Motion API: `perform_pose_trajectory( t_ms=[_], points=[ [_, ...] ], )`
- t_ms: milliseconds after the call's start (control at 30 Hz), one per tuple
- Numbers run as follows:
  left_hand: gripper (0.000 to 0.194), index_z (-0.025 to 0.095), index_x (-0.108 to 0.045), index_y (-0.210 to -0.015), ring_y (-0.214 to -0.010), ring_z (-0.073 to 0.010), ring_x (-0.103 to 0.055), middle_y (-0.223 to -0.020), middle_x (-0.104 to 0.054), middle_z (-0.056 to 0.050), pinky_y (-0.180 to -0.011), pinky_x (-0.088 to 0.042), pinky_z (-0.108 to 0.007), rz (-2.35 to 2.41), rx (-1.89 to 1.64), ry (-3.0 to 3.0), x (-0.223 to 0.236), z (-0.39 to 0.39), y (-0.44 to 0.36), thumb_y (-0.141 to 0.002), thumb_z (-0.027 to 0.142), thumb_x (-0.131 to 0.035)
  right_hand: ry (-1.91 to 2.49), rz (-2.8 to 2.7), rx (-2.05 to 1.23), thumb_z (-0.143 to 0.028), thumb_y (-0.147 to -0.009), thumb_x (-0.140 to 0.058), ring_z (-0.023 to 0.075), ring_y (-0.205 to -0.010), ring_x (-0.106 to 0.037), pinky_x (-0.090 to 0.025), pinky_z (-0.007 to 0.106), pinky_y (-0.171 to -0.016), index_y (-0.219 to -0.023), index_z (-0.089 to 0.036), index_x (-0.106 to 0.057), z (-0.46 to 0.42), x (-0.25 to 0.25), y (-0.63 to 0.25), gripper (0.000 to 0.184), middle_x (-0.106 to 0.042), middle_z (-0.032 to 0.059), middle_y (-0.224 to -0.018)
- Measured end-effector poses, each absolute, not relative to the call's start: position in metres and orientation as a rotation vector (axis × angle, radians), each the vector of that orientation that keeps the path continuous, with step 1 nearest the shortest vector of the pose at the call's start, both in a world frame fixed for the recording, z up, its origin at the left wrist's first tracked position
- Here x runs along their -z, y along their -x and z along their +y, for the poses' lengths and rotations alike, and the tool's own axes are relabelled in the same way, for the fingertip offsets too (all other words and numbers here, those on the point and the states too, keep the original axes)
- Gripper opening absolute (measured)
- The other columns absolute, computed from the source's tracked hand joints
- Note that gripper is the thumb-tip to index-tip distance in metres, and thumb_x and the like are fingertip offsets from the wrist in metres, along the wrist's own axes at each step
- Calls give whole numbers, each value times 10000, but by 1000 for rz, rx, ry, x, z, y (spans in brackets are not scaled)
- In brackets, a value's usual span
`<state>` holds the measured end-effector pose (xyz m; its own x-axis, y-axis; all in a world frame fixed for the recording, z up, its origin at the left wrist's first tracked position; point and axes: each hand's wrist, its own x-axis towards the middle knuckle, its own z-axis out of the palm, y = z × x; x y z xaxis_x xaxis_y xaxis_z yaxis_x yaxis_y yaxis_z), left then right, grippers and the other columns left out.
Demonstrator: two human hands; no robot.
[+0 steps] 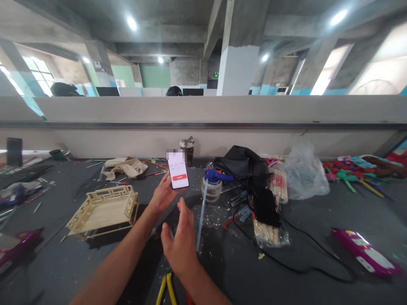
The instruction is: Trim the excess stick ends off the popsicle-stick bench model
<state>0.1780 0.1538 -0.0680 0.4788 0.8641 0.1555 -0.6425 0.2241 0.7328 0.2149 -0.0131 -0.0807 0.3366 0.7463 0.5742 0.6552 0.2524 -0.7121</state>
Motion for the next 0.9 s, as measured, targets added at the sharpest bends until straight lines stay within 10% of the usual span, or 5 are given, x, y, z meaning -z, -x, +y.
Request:
perform_pose_trajectory(
  t_ms=[467,900],
  points=[
    [386,163,-640,-959,-821,-177,-645,-921,-710,-54,-783,-461,-303,438,-1217,-920,89,262,-233,-641,341,-767,1394,-1557,-700,-53,-644,-542,175,-813,-629,-531,315,-758,-1141,-162,-589,-12,99,-222,511,-652,61,-943],
    [391,151,-654,-959,-923,-208,-650,-911,-722,-70,-879,-447,-339,452,-1284,-922,115,316,-266,-625,329,-754,1414,-1531,-576,-56,-502,-553,180,-719,-591,-498,285,-676,-1043,-260,-583,0,142,-213,579,-631,1,-796]
  ],
)
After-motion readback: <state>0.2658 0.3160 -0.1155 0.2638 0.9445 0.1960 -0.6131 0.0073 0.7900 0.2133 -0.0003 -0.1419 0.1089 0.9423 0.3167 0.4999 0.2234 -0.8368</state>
